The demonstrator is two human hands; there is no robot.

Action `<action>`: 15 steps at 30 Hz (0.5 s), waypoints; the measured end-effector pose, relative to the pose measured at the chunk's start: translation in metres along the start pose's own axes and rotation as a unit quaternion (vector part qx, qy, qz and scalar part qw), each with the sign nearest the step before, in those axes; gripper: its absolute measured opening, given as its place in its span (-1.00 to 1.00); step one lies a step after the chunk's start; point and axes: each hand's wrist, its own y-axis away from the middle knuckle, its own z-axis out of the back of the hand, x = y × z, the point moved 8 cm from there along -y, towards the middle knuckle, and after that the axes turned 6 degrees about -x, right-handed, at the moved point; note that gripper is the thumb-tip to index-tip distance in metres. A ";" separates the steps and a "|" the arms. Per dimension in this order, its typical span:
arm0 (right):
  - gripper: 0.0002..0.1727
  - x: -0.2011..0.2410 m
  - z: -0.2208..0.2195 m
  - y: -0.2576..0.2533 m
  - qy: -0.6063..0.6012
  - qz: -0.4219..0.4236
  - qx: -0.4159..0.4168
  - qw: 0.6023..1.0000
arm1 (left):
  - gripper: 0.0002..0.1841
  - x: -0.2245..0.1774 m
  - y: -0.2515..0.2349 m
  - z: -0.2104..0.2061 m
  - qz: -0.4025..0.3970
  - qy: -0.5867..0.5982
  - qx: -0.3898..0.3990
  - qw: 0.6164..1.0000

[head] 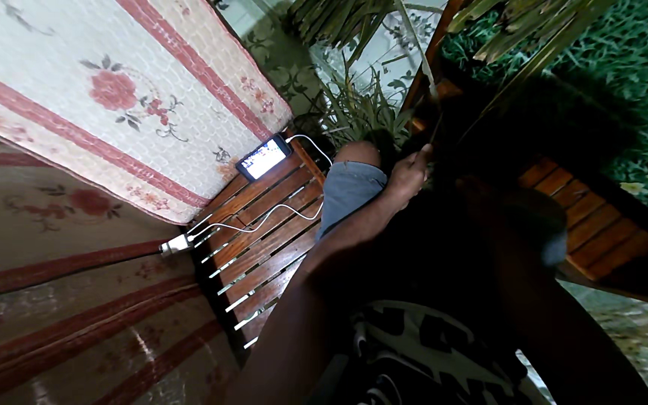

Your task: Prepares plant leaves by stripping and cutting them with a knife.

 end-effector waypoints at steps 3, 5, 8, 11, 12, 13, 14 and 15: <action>-0.62 0.002 0.000 0.001 0.002 -0.004 -0.002 1.000 | -0.46 0.000 0.000 0.000 0.000 -0.004 0.001 1.000; -0.62 0.004 0.000 0.003 0.005 -0.004 -0.004 1.000 | -0.47 -0.001 0.001 0.000 -0.004 -0.001 0.002 1.000; -0.62 0.000 0.001 0.000 0.002 -0.006 0.002 1.000 | -0.47 -0.002 0.001 -0.001 -0.008 -0.001 0.002 1.000; -0.64 -0.001 0.000 0.000 -0.015 -0.023 0.000 1.000 | -0.46 -0.002 0.001 -0.001 -0.006 -0.002 0.005 1.000; -0.65 0.000 0.000 0.000 -0.019 -0.026 -0.001 0.999 | -0.46 -0.002 0.002 -0.001 -0.006 0.000 0.006 1.000; -0.65 0.002 -0.001 0.002 -0.016 -0.028 0.000 0.999 | -0.47 -0.002 0.002 -0.001 -0.005 0.000 0.008 1.000; -0.65 0.004 -0.001 0.002 -0.007 -0.027 0.003 1.000 | -0.49 -0.003 0.002 -0.002 -0.005 -0.003 0.013 1.000; -0.64 0.006 -0.001 0.003 0.006 -0.024 0.005 1.000 | -0.50 -0.004 0.003 -0.003 -0.003 -0.010 0.020 1.000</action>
